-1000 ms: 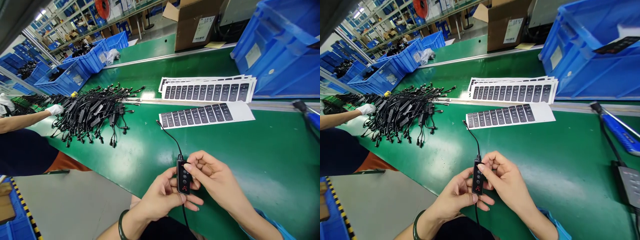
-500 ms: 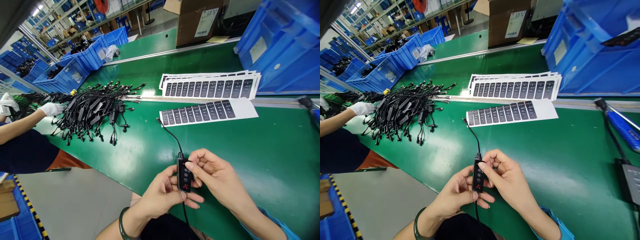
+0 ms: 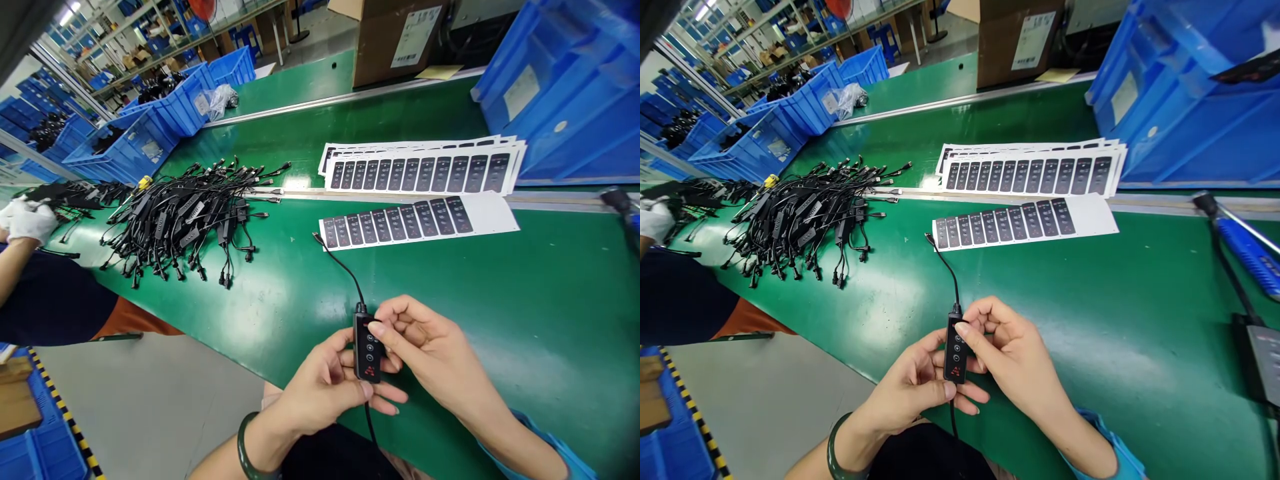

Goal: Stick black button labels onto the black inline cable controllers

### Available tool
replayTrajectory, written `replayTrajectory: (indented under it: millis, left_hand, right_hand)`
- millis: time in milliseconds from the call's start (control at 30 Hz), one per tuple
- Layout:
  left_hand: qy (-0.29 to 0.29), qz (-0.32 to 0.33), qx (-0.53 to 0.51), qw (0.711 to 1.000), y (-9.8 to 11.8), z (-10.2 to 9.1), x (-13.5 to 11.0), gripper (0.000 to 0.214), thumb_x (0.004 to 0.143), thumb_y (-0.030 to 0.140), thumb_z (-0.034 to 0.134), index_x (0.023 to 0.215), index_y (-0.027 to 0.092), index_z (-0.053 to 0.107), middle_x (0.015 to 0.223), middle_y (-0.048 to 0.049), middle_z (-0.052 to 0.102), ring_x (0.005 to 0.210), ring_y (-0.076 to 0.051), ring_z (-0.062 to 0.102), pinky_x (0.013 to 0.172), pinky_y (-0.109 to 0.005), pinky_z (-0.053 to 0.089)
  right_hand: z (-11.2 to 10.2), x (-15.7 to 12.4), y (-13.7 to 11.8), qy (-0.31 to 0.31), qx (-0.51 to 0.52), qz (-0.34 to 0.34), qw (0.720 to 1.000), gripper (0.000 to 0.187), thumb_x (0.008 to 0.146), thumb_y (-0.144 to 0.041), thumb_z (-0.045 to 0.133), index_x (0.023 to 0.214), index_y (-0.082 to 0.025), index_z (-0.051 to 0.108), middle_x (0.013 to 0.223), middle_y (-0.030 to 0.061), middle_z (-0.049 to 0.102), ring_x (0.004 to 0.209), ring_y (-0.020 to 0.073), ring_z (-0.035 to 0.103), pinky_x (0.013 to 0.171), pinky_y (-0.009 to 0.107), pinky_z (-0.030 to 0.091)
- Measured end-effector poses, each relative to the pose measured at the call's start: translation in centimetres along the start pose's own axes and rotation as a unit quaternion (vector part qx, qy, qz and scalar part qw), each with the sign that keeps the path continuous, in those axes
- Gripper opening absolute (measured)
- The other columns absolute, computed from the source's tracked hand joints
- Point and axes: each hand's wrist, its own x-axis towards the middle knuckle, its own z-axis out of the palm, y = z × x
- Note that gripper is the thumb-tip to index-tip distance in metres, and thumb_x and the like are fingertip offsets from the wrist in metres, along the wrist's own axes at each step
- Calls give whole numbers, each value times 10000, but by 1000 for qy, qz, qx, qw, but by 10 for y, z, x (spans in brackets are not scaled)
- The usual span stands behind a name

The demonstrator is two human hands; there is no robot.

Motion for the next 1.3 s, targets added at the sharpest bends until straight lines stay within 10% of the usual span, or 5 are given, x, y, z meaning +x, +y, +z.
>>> replayTrajectory:
  millis: [1000,1200,1300]
  left_hand:
    - [43,10,101,994,4,6,-4,532,851,371,670,1315,166,509,1101,-152,645,902,-239,713,743,-316,570]
    - [18,-2,43,999,3,3,-2,535,732,260,797,1199,143,564,892,-71,670,784,-184,715,655,-235,554]
    - [29,-16,40,999,1,2,-1,542,645,250,856,1098,111,595,775,-42,668,647,-137,684,562,-194,525]
  right_hand:
    - [4,-1,12,69,-63,-9,996,300,784,-403,714,958,-230,542,667,-46,523,537,115,553,466,215,538]
    - [6,-1,8,-97,-38,85,991,846,606,-263,791,1353,-269,393,1096,53,567,784,172,651,632,284,569]
    - [10,-2,7,-124,-37,106,986,784,604,-259,779,1303,-259,424,1021,26,587,766,166,639,656,291,556]
